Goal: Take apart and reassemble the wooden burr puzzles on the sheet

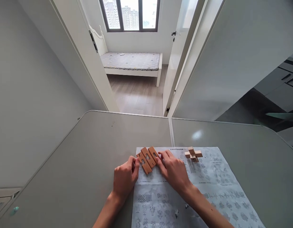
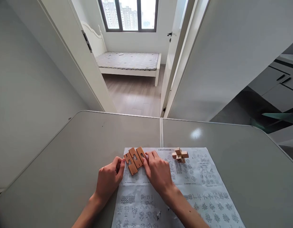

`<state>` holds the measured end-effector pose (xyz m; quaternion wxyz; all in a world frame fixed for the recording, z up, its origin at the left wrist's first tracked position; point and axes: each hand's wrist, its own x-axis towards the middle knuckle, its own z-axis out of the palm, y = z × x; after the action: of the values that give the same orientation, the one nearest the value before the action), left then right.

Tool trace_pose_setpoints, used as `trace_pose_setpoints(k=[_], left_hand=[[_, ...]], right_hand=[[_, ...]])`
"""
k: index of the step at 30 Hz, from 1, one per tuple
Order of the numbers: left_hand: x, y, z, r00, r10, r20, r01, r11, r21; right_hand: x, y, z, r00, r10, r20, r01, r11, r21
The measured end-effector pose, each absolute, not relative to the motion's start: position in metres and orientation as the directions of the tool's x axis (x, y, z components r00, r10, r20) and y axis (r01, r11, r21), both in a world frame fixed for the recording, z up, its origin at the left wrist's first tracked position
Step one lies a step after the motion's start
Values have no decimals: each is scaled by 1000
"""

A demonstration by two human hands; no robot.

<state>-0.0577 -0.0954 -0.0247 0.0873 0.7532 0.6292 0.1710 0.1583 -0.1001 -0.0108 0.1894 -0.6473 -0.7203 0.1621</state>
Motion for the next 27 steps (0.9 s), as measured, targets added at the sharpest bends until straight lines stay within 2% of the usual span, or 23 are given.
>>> trace_pose_setpoints(k=[3, 6, 8, 10, 12, 14, 17, 19, 22, 27], left_hand=[[-58, -93, -23, 158, 971, 181, 902, -217, 373], [-58, -90, -22, 165, 967, 193, 891, -230, 390], [-58, -88, -21, 163, 967, 195, 886, -231, 402], [-58, -86, -21, 156, 968, 198, 882, -227, 413], [-57, -85, -21, 148, 967, 206, 879, -224, 420], [-56, -85, -20, 141, 967, 212, 878, -221, 425], [-55, -85, -18, 134, 969, 209, 879, -213, 426], [-55, -85, -18, 130, 969, 209, 880, -210, 427], [-55, -86, -18, 129, 968, 216, 882, -212, 421], [-57, -86, -19, 162, 944, 288, 869, -275, 412]], right_hand=[[167, -112, -7, -48, 996, 69, 820, 79, -567], [178, -124, -1, 30, 999, 25, 672, -2, -740], [188, -130, 2, 83, 993, -84, 468, -113, -876], [199, -133, 4, 97, 963, -252, 149, -264, -953], [210, -132, 3, 86, 904, -419, -214, -394, -894], [221, -130, 0, 60, 842, -536, -511, -435, -741], [234, -125, -3, -12, 808, -589, -751, -396, -528], [239, -121, -4, -48, 801, -596, -817, -375, -439], [244, -119, -4, -36, 804, -594, -853, -334, -401], [242, -132, -2, 46, 851, -524, -802, -281, -527]])
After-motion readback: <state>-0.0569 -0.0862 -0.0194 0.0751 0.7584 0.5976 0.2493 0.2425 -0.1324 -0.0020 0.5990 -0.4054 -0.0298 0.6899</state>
